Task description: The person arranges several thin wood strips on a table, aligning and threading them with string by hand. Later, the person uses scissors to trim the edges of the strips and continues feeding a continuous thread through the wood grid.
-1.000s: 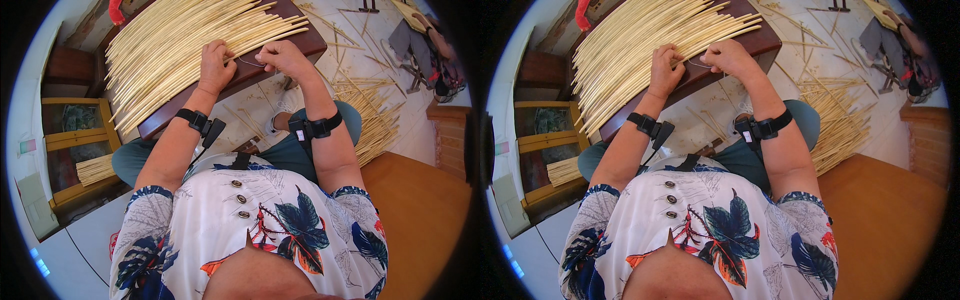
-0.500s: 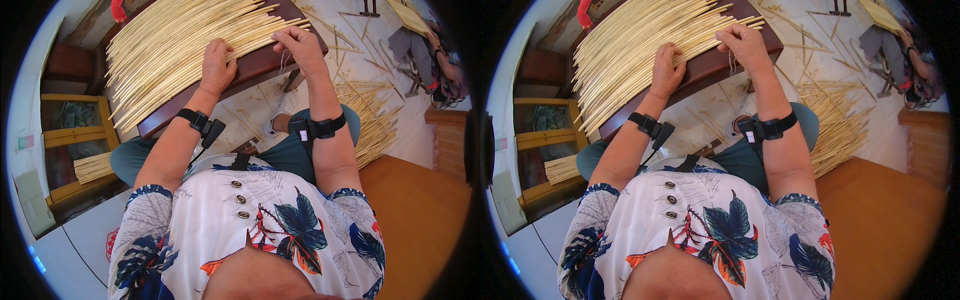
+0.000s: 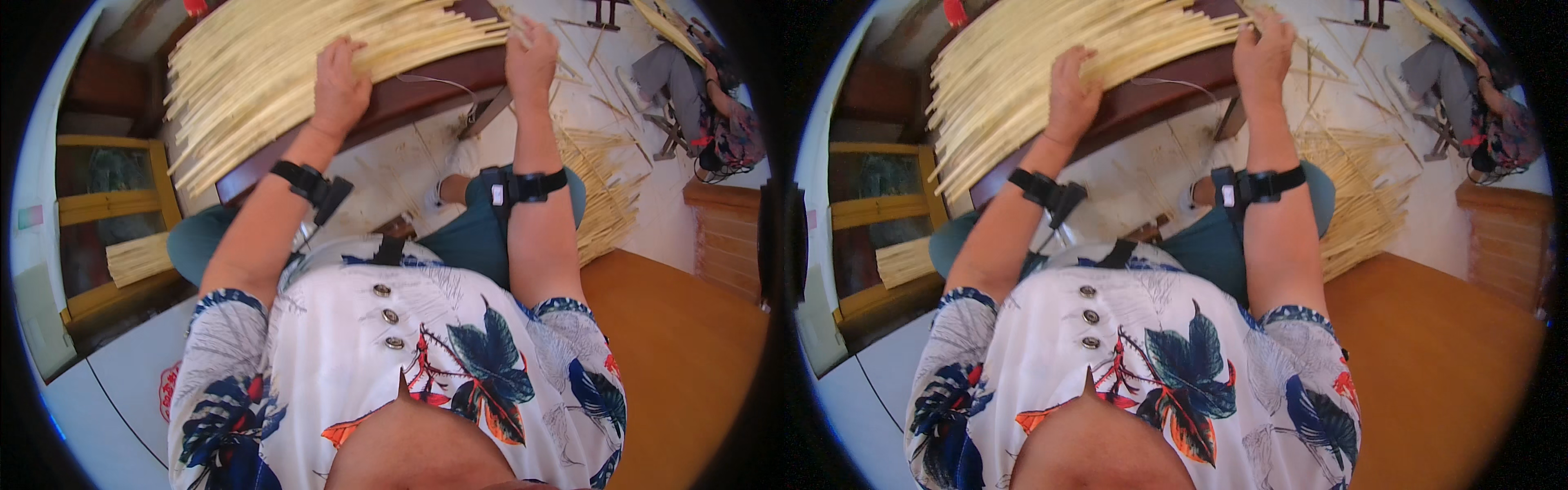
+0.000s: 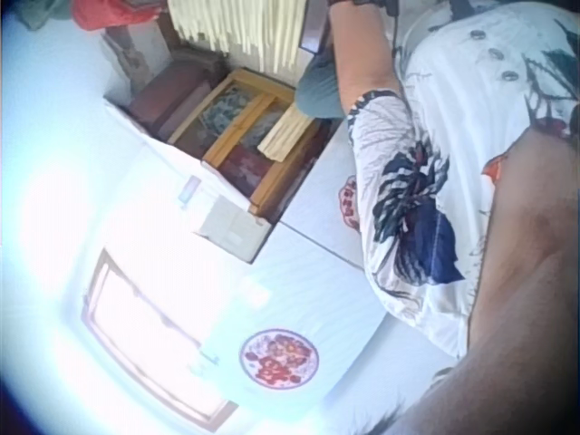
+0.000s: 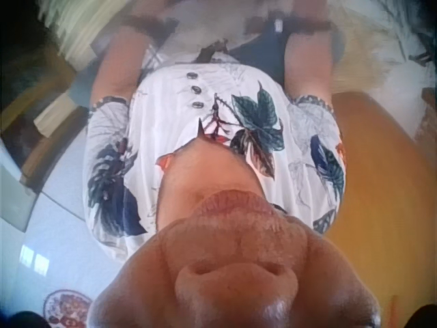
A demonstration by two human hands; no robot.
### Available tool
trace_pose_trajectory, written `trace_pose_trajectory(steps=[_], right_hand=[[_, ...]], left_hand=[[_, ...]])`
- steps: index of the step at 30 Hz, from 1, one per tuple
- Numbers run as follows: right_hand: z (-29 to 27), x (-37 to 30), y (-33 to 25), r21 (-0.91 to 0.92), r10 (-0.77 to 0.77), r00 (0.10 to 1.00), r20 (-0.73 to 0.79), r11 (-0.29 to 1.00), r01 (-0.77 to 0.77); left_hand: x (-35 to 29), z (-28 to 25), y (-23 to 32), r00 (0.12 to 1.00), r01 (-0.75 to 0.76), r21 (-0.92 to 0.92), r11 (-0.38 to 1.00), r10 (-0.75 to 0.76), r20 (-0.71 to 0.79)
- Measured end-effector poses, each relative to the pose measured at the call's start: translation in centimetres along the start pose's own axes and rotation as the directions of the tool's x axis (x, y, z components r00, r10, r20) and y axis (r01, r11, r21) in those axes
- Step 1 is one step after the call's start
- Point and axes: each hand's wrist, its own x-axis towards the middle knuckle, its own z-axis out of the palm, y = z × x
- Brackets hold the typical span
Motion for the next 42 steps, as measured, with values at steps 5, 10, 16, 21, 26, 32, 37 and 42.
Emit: trace_pose_trajectory(steps=[5,10,16,21,26,32,37,42], right_hand=[[-2.9,-0.1,-2.2,0.468,0.198,0.98,0.024,0.864,-0.187],[-3.9,-2.3,-6.1,0.602,-0.03,0.74,0.672,0.604,-0.522],[-0.3,-7.3,-4.8,0.249,-0.333,-0.093,0.938,0.837,-0.487],[4.2,-14.3,-3.1,0.086,-0.109,-0.356,0.928,0.993,-0.08],[7.4,-20.0,-1.9,0.284,-0.165,-0.435,0.885,0.932,0.225],[7.6,-25.1,0.6,0.393,-0.092,-0.575,0.813,0.816,0.424],[6.3,-30.2,1.4,0.585,-0.163,-0.642,0.749,0.617,0.525],[4.1,-32.3,1.5,0.6,-0.21,-0.655,0.726,0.658,0.455]], left_hand=[[-1.1,-5.2,-1.1,0.983,-0.051,0.118,0.992,0.029,0.18],[-3.6,-9.0,-2.7,0.957,-0.098,0.168,0.981,0.046,0.288],[-4.2,-9.6,-1.9,0.92,-0.044,0.284,0.958,-0.072,0.385],[-4.7,-9.8,-1.8,0.91,-0.059,0.266,0.962,-0.058,0.41],[-4.0,-10.0,-0.5,0.924,-0.105,0.229,0.968,0.01,0.383],[-3.3,-10.1,6.3,0.926,-0.079,0.262,0.962,-0.027,0.378],[-4.0,-11.8,9.0,0.886,-0.007,0.294,0.956,-0.131,0.445],[-6.6,-13.1,11.7,0.906,0.044,0.283,0.958,-0.157,0.394]])
